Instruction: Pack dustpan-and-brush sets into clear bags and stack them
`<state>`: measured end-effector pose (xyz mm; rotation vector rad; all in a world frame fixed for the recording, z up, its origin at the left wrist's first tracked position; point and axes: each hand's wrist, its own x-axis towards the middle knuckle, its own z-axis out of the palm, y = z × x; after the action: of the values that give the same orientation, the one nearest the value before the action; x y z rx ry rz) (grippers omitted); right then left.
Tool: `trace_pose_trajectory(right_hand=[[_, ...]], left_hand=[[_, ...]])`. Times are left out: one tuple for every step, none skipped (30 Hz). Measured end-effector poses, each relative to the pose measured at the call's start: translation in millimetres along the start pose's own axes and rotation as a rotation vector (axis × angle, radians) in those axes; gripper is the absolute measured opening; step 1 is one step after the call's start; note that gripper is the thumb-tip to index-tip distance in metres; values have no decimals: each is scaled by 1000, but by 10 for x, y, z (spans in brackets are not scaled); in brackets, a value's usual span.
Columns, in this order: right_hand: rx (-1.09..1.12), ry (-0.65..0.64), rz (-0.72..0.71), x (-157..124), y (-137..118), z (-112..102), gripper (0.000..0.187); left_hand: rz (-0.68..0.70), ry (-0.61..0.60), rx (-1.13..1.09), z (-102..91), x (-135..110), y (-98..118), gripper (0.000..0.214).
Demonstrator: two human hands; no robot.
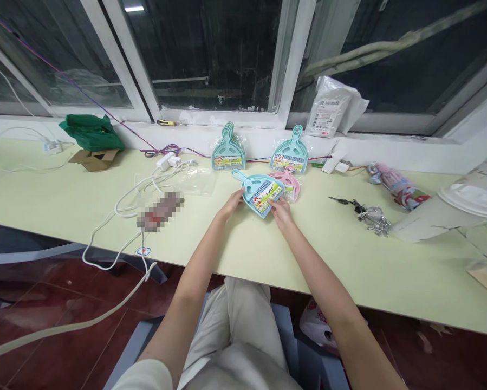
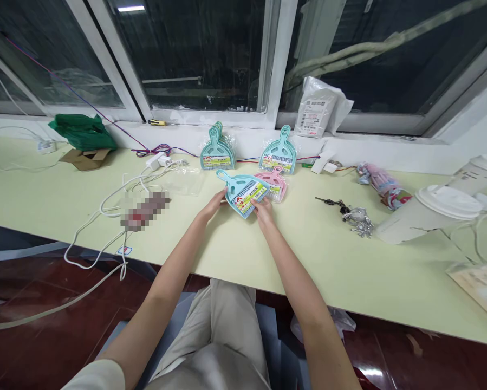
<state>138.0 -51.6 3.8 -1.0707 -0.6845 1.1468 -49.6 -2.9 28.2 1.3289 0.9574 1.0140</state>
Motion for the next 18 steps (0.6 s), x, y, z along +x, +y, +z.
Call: trace_pose_trajectory(right_hand=[[-3, 1, -9, 0, -8, -8, 44], [-10, 3, -15, 2, -17, -17, 45], [-15, 10, -15, 5, -25, -25, 46], [-16, 21, -10, 10, -32, -32, 47], [-11, 34, -3, 15, -37, -38, 48], [-7, 43, 4, 20, -39, -42, 49], [-6, 46, 7, 22, -39, -43, 49], [-10, 44, 5, 22, -36, -41, 49], [-16, 35, -1, 19, -31, -36, 48], [-20, 26, -9, 12, -25, -27, 47], [-17, 17, -13, 1, -18, -17, 47], [-8, 11, -13, -12, -12, -4, 46], [3, 8, -9, -28, -9, 9, 45], [13, 6, 0, -46, -8, 21, 44], [17, 3, 13, -63, -11, 31, 43], [18, 1, 27, -79, -16, 39, 43], [15, -2, 43, -93, -25, 44, 43], [13, -5, 58, -105, -35, 45, 43]], left_hand=[[32, 132, 165, -121, 11, 10, 34], [69, 297, 343, -251, 16, 16, 33], [98, 453, 514, -382, 12, 16, 32], [105, 559, 667, -507, -2, 12, 34], [86, 598, 791, -617, -27, 6, 39], [53, 583, 888, -706, -62, 0, 41], [19, 534, 961, -769, -105, -2, 41], [-4, 473, 1010, -804, -155, 2, 36], [-15, 417, 1042, -810, -209, 12, 30], [-16, 373, 1060, -791, -262, 30, 25], [-14, 347, 1069, -751, -312, 55, 23], [-14, 337, 1072, -697, -354, 86, 24], [-17, 339, 1068, -636, -387, 121, 26], [-18, 349, 1065, -574, -408, 158, 26], [-14, 359, 1067, -517, -417, 196, 23], [-10, 366, 1075, -471, -414, 231, 19], [-10, 369, 1089, -436, -400, 262, 20], [-17, 370, 1112, -415, -377, 287, 25]])
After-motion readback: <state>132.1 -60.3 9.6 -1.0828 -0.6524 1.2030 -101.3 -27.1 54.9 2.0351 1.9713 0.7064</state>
